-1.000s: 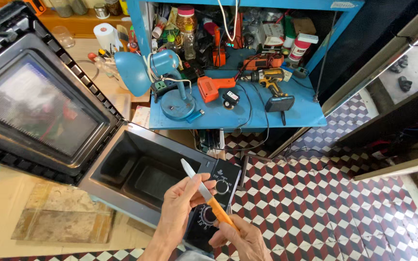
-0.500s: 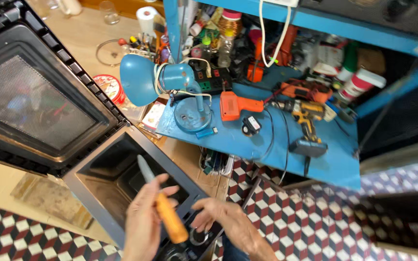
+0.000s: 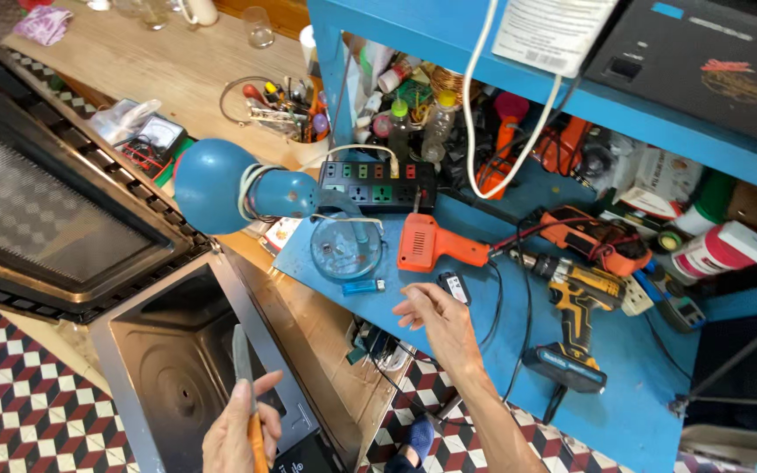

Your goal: The person inspects a microwave oven by opening and closing the door, shining a flashlight on the interior and exterior surfaces, and using a knife to probe the door seal. The person handles the microwave, flashlight, and knife throughout the clip.

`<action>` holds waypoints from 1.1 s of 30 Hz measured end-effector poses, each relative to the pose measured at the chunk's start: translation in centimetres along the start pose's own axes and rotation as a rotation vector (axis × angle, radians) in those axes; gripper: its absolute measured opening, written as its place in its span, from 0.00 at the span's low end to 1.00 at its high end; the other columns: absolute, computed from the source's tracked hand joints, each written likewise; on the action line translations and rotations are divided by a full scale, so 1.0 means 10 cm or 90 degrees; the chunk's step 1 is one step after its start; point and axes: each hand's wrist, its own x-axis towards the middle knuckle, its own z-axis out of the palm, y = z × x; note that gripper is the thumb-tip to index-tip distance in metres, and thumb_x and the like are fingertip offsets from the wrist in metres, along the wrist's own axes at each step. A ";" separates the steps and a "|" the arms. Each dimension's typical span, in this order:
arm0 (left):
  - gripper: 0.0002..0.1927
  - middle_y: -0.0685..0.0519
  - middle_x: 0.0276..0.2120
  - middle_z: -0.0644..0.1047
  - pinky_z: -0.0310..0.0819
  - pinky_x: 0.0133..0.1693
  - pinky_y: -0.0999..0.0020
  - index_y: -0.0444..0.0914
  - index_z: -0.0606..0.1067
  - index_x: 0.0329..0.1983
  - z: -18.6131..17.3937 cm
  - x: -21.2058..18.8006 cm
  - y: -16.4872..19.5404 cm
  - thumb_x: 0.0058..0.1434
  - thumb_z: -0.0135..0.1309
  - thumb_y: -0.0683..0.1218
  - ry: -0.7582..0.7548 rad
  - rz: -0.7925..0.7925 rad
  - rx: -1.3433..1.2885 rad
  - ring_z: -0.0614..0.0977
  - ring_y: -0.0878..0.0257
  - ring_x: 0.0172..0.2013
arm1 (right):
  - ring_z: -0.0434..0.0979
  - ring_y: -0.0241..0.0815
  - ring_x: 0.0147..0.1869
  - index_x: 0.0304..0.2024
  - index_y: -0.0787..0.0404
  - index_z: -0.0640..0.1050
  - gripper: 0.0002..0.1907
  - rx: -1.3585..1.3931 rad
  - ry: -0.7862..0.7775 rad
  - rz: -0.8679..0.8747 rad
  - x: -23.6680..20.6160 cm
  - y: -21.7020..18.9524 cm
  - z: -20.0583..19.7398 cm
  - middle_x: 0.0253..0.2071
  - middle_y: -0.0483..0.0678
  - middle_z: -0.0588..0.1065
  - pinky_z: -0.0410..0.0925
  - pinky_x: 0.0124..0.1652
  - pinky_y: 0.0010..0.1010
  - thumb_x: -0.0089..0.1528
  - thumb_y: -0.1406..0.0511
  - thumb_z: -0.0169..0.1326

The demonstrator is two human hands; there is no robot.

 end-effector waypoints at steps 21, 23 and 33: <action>0.22 0.43 0.21 0.82 0.60 0.13 0.75 0.34 0.79 0.50 -0.55 0.39 0.05 0.67 0.45 0.55 -0.139 -0.001 -0.045 0.69 0.68 0.10 | 0.81 0.38 0.43 0.52 0.68 0.78 0.15 -0.240 0.240 -0.137 0.85 -0.39 -0.12 0.44 0.52 0.81 0.73 0.44 0.27 0.68 0.64 0.51; 0.21 0.43 0.20 0.82 0.59 0.12 0.73 0.35 0.79 0.49 -0.49 0.45 -0.06 0.67 0.47 0.55 -0.128 -0.025 -0.050 0.69 0.67 0.09 | 0.80 0.41 0.43 0.51 0.67 0.78 0.14 -0.258 0.271 -0.127 1.16 -0.36 -0.27 0.43 0.54 0.81 0.73 0.45 0.29 0.68 0.63 0.52; 0.21 0.38 0.21 0.83 0.57 0.13 0.73 0.33 0.78 0.49 -0.25 0.99 -0.48 0.67 0.48 0.55 -0.065 -0.070 -0.091 0.66 0.67 0.08 | 0.81 0.52 0.46 0.57 0.66 0.73 0.23 -0.400 0.265 -0.268 2.60 -0.33 -0.10 0.45 0.59 0.79 0.71 0.46 0.39 0.61 0.65 0.58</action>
